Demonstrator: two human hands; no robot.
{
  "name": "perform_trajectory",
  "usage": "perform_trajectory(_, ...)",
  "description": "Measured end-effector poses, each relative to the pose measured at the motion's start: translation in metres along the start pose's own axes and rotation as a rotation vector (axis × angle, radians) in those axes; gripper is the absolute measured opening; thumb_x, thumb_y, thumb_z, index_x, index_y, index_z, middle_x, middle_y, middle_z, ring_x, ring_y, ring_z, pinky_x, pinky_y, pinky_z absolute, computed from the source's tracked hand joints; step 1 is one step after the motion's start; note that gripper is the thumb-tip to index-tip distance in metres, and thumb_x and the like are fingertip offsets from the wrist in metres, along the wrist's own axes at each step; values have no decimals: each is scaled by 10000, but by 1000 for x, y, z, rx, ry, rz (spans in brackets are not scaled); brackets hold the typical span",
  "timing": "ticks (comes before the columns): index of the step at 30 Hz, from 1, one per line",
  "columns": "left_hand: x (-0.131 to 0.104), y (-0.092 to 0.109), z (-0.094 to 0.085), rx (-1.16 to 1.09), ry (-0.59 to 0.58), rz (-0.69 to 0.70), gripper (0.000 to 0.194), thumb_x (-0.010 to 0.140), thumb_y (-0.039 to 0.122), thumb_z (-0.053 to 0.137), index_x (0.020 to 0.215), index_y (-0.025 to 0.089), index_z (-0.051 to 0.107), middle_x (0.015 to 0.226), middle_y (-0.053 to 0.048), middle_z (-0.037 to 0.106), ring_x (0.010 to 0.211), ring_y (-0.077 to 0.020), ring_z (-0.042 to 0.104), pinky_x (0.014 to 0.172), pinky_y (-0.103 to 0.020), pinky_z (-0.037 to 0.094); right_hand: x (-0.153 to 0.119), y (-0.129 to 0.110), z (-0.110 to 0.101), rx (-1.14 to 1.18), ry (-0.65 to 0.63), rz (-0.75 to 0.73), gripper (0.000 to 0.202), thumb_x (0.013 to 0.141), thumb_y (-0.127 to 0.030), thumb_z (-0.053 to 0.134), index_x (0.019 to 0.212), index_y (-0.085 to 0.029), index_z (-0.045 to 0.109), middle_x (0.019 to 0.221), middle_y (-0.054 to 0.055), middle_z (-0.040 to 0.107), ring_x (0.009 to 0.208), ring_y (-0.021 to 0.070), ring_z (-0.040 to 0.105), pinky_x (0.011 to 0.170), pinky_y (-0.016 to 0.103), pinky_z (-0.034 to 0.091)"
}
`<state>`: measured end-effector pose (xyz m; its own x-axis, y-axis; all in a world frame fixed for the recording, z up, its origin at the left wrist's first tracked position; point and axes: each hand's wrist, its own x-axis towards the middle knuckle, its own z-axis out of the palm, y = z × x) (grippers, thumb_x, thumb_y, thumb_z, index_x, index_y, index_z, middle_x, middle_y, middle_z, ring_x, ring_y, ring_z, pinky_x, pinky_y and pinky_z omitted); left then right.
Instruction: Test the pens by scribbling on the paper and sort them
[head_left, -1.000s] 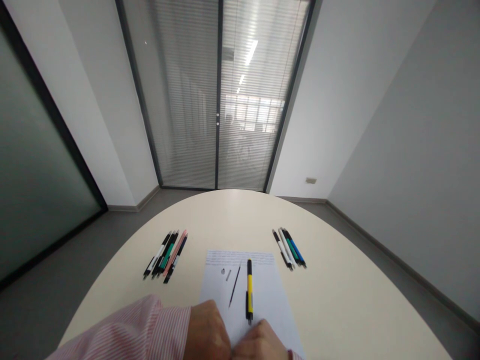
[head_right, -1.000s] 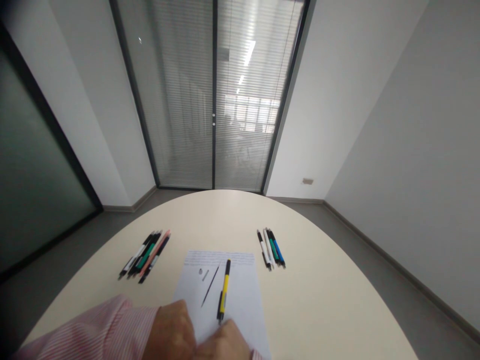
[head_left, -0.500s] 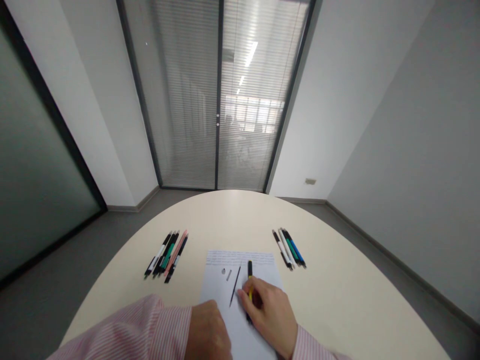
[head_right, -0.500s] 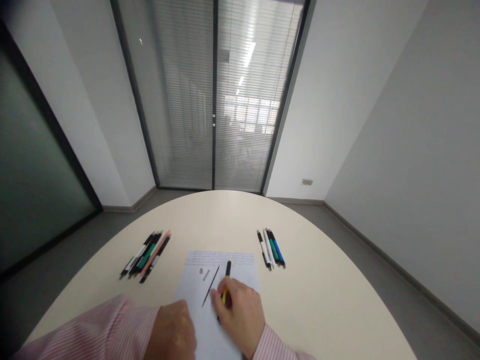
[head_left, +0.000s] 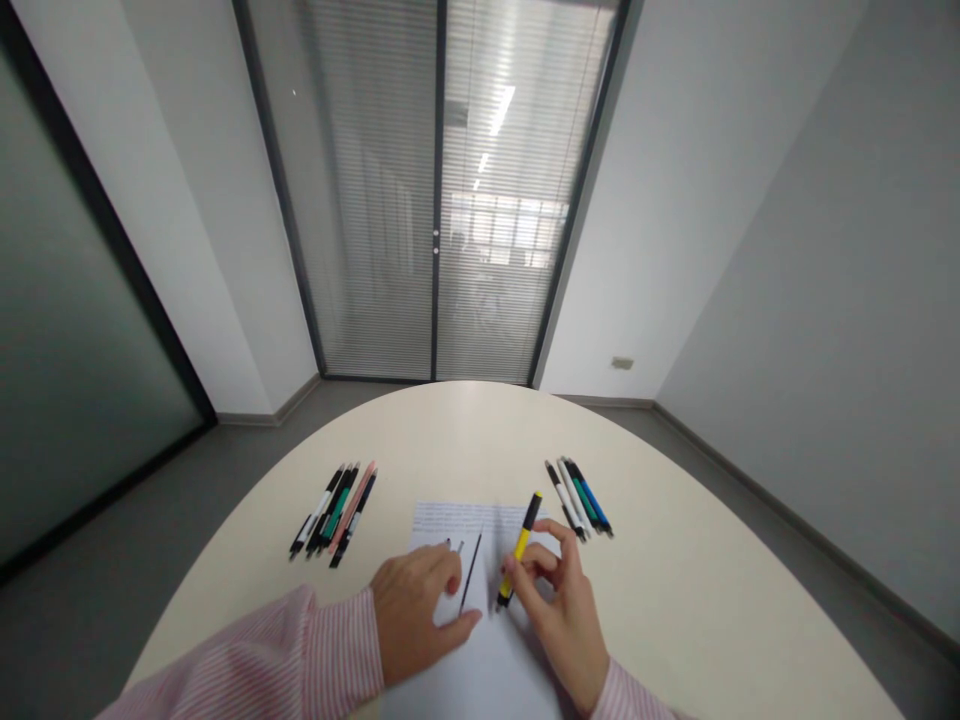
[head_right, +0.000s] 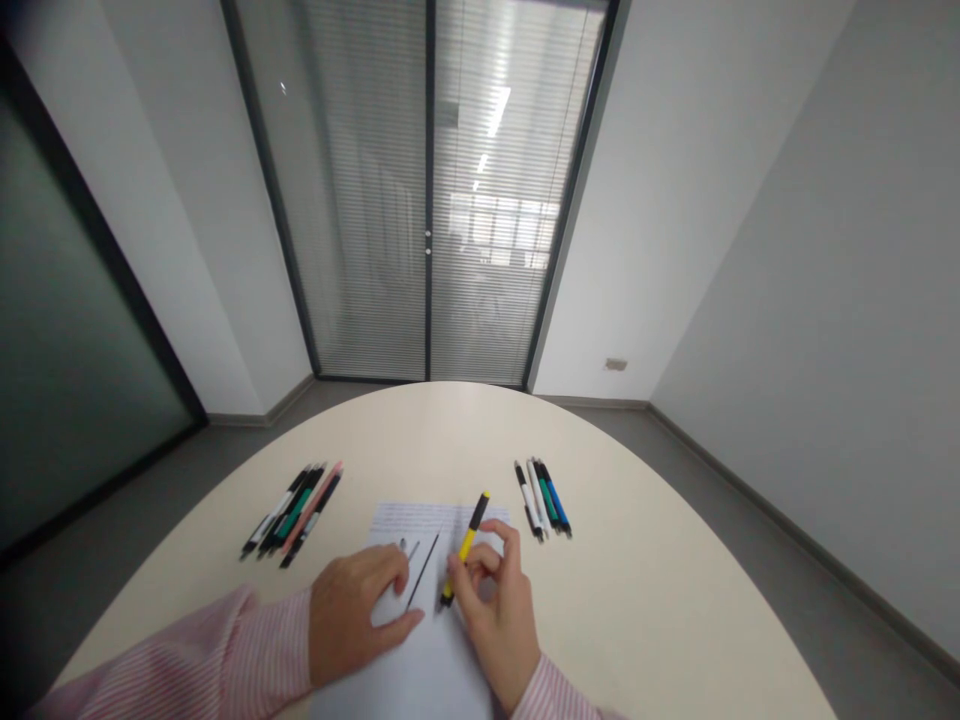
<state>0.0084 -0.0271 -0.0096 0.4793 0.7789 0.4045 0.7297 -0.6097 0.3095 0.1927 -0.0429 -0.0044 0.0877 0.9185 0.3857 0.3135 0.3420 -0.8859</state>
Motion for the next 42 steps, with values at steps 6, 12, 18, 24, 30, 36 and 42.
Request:
perform_trajectory(6,1,-2,4,-76,-25,83,136,737,88,565,812,196,528,833,-22,573,770,-192,567,699,-300,438,-1,2,-2,-54,44,-35,275,870,-306,536,1099,-212,416,622,-63,551,592,134,551,616,244,451)
perform_trajectory(12,1,-2,6,-75,-25,77,105,835,98,485,794,186,525,794,-26,576,749,-196,546,658,-300,420,-1,5,-5,-16,69,-6,279,889,-329,504,1127,-213,417,661,-43,558,638,151,561,641,266,449)
perform_trajectory(18,11,-9,-4,-436,24,-122,137,899,191,407,805,179,506,725,-7,557,676,-167,534,644,-287,423,-2,-2,-9,-13,133,25,177,936,-357,369,945,-218,478,780,7,548,728,169,542,671,281,440)
perform_trajectory(24,22,-13,-19,-1082,55,-295,171,805,308,602,802,149,539,771,-10,529,774,-154,531,699,-251,455,1,-7,-5,-40,-26,78,267,946,-417,318,828,-224,460,740,-9,488,715,170,504,661,271,420)
perform_trajectory(30,29,-17,-29,-1576,234,-546,280,660,271,800,792,130,597,734,13,557,623,-68,514,565,-150,425,-1,-7,-2,-105,-130,55,329,950,-428,308,741,-212,441,711,-17,473,682,152,482,639,260,394)
perform_trajectory(36,33,-25,-33,-1735,395,-621,290,617,260,835,721,134,596,904,-54,669,808,-123,622,661,-163,501,-1,-5,-4,-164,-153,-2,321,958,-392,311,770,-205,493,725,-2,524,704,155,520,653,256,405)
perform_trajectory(42,34,-24,-36,-1649,453,-595,298,573,259,853,713,118,630,733,-16,662,641,-84,602,541,-122,478,-1,-5,-4,-142,-183,-71,258,966,-323,313,905,-211,537,887,29,595,878,167,558,787,258,417)
